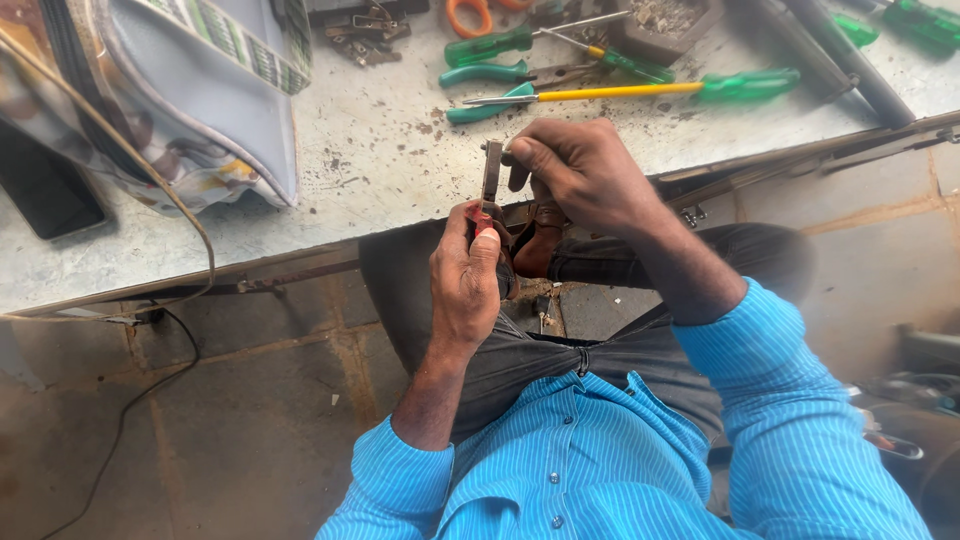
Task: The person uses pliers and screwdrivers to disassemble and adjust a small metal lock mechanism. They remove parts, manipulate internal components, and reassemble the lock while seated at a cluttered workbench.
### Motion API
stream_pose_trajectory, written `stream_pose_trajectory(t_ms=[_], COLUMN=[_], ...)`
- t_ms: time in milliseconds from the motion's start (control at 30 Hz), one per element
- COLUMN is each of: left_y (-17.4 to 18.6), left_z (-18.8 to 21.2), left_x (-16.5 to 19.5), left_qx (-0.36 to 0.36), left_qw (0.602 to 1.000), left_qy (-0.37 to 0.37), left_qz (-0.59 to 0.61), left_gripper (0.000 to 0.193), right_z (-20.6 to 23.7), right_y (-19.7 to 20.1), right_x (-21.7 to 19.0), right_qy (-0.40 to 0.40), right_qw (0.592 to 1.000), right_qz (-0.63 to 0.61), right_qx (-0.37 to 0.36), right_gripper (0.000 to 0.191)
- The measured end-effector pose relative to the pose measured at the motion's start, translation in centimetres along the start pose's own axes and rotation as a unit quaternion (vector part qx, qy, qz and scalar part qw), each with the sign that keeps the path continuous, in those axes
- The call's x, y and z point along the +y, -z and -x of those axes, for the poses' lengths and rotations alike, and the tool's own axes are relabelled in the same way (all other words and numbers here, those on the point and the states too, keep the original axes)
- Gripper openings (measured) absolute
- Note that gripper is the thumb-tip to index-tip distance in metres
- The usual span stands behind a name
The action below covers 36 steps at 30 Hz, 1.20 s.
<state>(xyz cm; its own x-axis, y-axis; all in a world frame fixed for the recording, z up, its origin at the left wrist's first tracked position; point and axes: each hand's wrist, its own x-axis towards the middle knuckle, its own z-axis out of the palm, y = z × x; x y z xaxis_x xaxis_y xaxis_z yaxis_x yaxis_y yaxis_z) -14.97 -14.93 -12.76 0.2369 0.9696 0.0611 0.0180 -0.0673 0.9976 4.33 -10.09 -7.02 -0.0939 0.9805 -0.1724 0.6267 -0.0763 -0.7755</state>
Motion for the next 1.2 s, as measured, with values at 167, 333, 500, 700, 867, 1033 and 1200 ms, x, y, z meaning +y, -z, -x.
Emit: stream_pose_trajectory(t_ms=[167,333,500,700,867,1033,1200], left_y=[0.0,-0.4,-0.6,-0.4,-0.6,-0.6,-1.0], left_z=[0.1,0.0,0.1,0.2,0.1,0.1,0.1], left_x=[-0.1,-0.2,0.1,0.3,0.4,0.6,0.7], left_qx=[-0.006,-0.018,-0.020,-0.017,-0.012,-0.018,-0.031], left_qw=[1.000,0.996,0.997,0.998,0.999,0.995,0.994], left_qy=[-0.001,0.038,0.035,0.022,0.024,0.051,0.039], left_qz=[0.023,0.073,0.062,0.057,0.045,0.079,0.098], left_gripper=[0.046,0.041,0.041,0.040,0.039,0.037,0.036], right_z=[-0.1,0.3,0.6,0.5,0.5,0.9,1.1], right_y=[-0.7,-1.9,-3.0,-3.1,-3.2,-3.7,-4.4], right_x=[0.5,1.5,2.0,2.0,1.5,1.4,1.8], right_qy=[0.192,0.270,0.279,0.215,0.161,0.277,0.279], right_qw=[0.978,0.949,0.938,0.963,0.973,0.928,0.920], right_qz=[-0.048,0.011,0.007,-0.001,-0.044,-0.041,-0.045], right_qx=[0.072,0.163,0.205,0.163,0.158,0.245,0.271], right_gripper=[0.010,0.007,0.010,0.011,0.009,0.014,0.017])
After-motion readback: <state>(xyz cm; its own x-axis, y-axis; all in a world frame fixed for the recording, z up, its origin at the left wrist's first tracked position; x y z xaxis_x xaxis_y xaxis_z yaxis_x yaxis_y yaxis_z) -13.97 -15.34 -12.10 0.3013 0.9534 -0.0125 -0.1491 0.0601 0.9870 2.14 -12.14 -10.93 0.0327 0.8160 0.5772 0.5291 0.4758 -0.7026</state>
